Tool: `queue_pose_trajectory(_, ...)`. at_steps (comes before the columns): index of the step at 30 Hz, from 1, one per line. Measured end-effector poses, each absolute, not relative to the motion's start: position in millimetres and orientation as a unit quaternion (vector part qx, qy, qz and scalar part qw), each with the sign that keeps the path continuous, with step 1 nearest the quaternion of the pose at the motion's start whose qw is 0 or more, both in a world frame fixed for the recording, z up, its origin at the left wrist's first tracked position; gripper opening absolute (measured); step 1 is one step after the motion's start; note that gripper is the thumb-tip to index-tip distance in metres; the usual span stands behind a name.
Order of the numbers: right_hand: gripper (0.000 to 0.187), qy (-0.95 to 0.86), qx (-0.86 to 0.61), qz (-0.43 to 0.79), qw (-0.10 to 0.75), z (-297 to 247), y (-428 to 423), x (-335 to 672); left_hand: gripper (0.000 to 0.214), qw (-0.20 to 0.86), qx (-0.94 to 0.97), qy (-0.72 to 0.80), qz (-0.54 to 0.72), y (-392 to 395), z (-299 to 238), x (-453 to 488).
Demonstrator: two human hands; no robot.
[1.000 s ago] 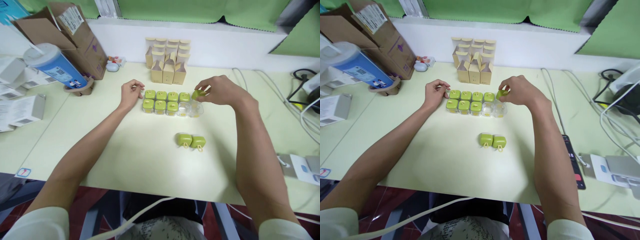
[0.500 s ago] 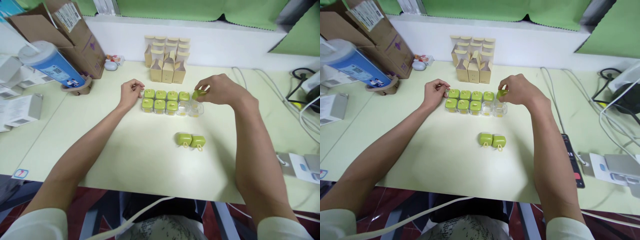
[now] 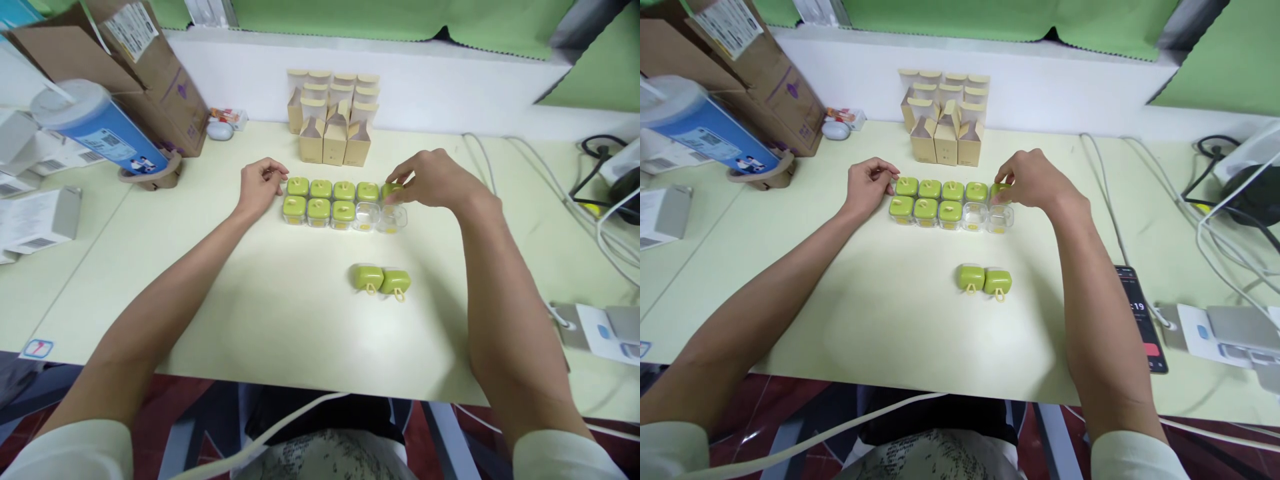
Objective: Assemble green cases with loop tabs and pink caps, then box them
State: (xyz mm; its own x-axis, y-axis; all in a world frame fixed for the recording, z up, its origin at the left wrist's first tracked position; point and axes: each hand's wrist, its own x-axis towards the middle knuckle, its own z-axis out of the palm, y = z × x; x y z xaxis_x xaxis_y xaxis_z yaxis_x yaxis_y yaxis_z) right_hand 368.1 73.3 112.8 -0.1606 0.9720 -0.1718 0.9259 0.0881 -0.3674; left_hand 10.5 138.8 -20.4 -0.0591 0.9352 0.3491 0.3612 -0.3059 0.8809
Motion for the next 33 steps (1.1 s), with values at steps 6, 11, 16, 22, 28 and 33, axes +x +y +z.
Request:
queue_pose_trajectory(6, 0.022, -0.697, -0.675, 0.225, 0.085, 101, 81, 368, 0.002, 0.330, 0.630, 0.469, 0.524, 135, -14, 11)
queue_pose_trajectory(11, 0.014, -0.701, -0.668, 0.231, 0.088, 92, 88, 371, 0.016, 0.355, 0.657, 0.420, 0.516, 130, -10, 10)
queue_pose_trajectory(16, 0.037, -0.757, -0.612, 0.224, 0.051, 92, 93, 385, 0.023, 0.368, 0.662, 0.407, 0.511, 128, -11, 13)
queue_pose_trajectory(22, 0.057, -0.792, -0.557, 0.250, 0.023, 89, 93, 381, 0.035, 0.373, 0.659, 0.406, 0.511, 128, -13, 13)
queue_pose_trajectory(28, 0.044, -0.783, -0.577, 0.232, 0.021, 88, 91, 372, 0.034, 0.384, 0.650, 0.421, 0.503, 127, -12, 12)
queue_pose_trajectory(33, 0.055, -0.784, -0.569, 0.248, 0.008, 89, 92, 372, 0.035, 0.390, 0.654, 0.419, 0.495, 126, -10, 12)
